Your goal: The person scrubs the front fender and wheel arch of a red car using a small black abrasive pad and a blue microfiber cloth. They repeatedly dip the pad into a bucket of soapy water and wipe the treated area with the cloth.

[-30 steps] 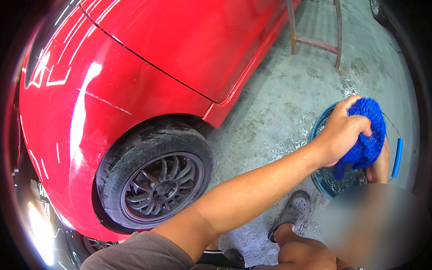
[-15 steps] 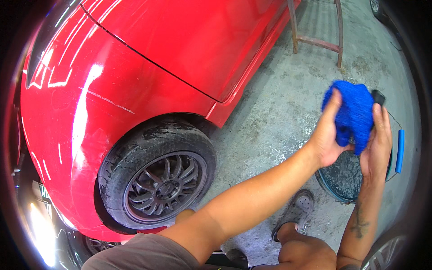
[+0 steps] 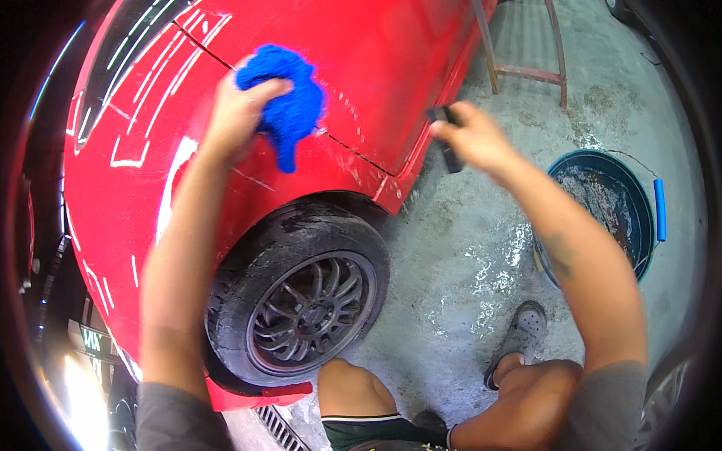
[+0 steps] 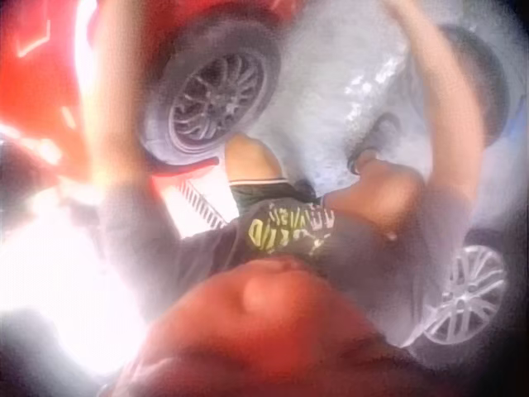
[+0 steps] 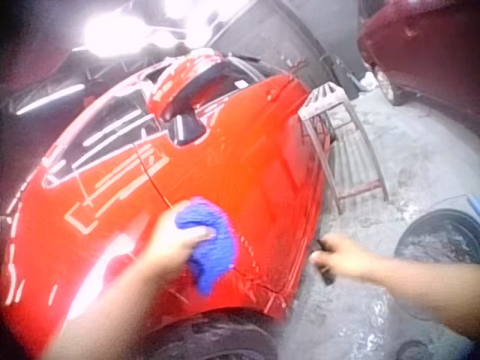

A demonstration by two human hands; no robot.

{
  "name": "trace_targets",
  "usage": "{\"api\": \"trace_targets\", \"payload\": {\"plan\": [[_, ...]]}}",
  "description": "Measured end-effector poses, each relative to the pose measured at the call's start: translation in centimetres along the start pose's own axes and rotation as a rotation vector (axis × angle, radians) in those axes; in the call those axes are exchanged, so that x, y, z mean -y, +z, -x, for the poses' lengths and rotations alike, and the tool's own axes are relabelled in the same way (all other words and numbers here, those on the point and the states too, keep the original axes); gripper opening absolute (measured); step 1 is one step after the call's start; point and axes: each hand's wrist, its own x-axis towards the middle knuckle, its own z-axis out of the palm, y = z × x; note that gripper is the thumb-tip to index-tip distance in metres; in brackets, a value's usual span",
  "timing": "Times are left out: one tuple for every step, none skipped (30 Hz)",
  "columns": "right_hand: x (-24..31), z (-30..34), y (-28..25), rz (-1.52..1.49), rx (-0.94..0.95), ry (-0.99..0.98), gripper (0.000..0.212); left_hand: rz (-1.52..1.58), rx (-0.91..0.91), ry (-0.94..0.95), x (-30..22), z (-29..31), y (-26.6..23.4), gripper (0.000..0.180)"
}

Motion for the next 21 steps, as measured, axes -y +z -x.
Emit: {"api": "trace_targets", "payload": {"plan": [[-1.5,-1.6,3.0,0.154,0.001,0.042,0.038,-0.297,0.038,0.123,-2.2,0.1,-2.9,0.035],[-4.9,-3.6,5.9,0.173,0.005,0.141,0.039,-0.594,0.076,0.25,-4.4,0.2,-5.5,0.037],[-8.3,-4.2,9.1,0.082,-0.129,0.174,0.044,-0.817,0.071,0.461,-5.6,0.2,-7.7,0.04],[-11.4,-4.1,13.3,-0.018,-0.249,0.203,0.048,-1.05,0.059,0.668,-6.3,0.6,-10.0,0.043],[-13.6,-2.9,18.5,-0.247,-0.429,0.256,0.043,-1.163,0.084,0.697,-7.3,1.1,-12.4,0.044],[-14.8,-1.4,23.3,-0.485,-0.445,0.355,0.04,-1.287,0.105,0.722,-8.3,1.8,-14.7,0.045],[-14.7,0.3,27.1,-0.637,-0.494,0.474,0.037,-1.325,0.107,0.71,-8.8,2.5,-16.4,0.044],[-14.2,2.0,29.6,-0.682,-0.463,0.426,0.036,-1.362,0.109,0.69,-8.8,3.5,-18.3,0.044],[-13.9,2.6,31.5,-0.596,-0.547,0.414,0.037,-1.408,0.111,0.636,-8.9,3.9,-20.1,0.037],[-14.3,2.8,32.2,-0.507,-0.644,0.407,0.038,-1.423,0.1,0.61,-8.5,3.8,-20.7,0.036],[-13.9,2.8,32.1,-0.515,-0.653,0.407,0.04,-1.45,0.091,0.634,-8.0,4.0,-21.4,0.038],[-13.6,2.7,31.7,-0.522,-0.661,0.407,0.042,-1.477,0.082,0.658,-7.4,4.1,-21.9,0.04],[-13.0,2.3,31.0,-0.529,-0.676,0.402,0.044,-1.482,0.066,0.668,-7.1,4.1,-22.1,0.043],[-12.5,1.7,30.7,-0.507,-0.696,0.411,0.045,-1.485,0.05,0.681,-7.1,4.0,-22.1,0.046],[-11.9,1.0,30.9,-0.485,-0.715,0.42,0.046,-1.489,0.034,0.694,-7.1,3.9,-22.0,0.049],[-11.9,0.6,31.2,-0.458,-0.738,0.439,0.047,-1.521,0.029,0.703,-6.9,3.7,-22.1,0.052],[-12.3,-0.1,31.4,-0.405,-0.778,0.41,0.048,-1.507,0.029,0.694,-6.6,3.6,-22.2,0.051],[-12.8,-0.5,31.6,-0.422,-0.791,0.407,0.049,-1.494,0.029,0.686,-6.1,3.3,-22.4,0.051],[-12.0,-0.2,32.4,-0.472,-0.761,0.448,0.05,-1.553,0.008,0.678,-6.3,3.6,-23.4,0.053],[-11.4,-0.3,32.2,-0.508,-0.754,0.479,0.051,-1.553,0.011,0.687,-6.0,3.5,-23.4,0.054],[-10.7,0.0,32.7,-0.451,-0.783,0.434,0.052,-1.554,0.014,0.695,-5.9,3.5,-23.4,0.054]]}}
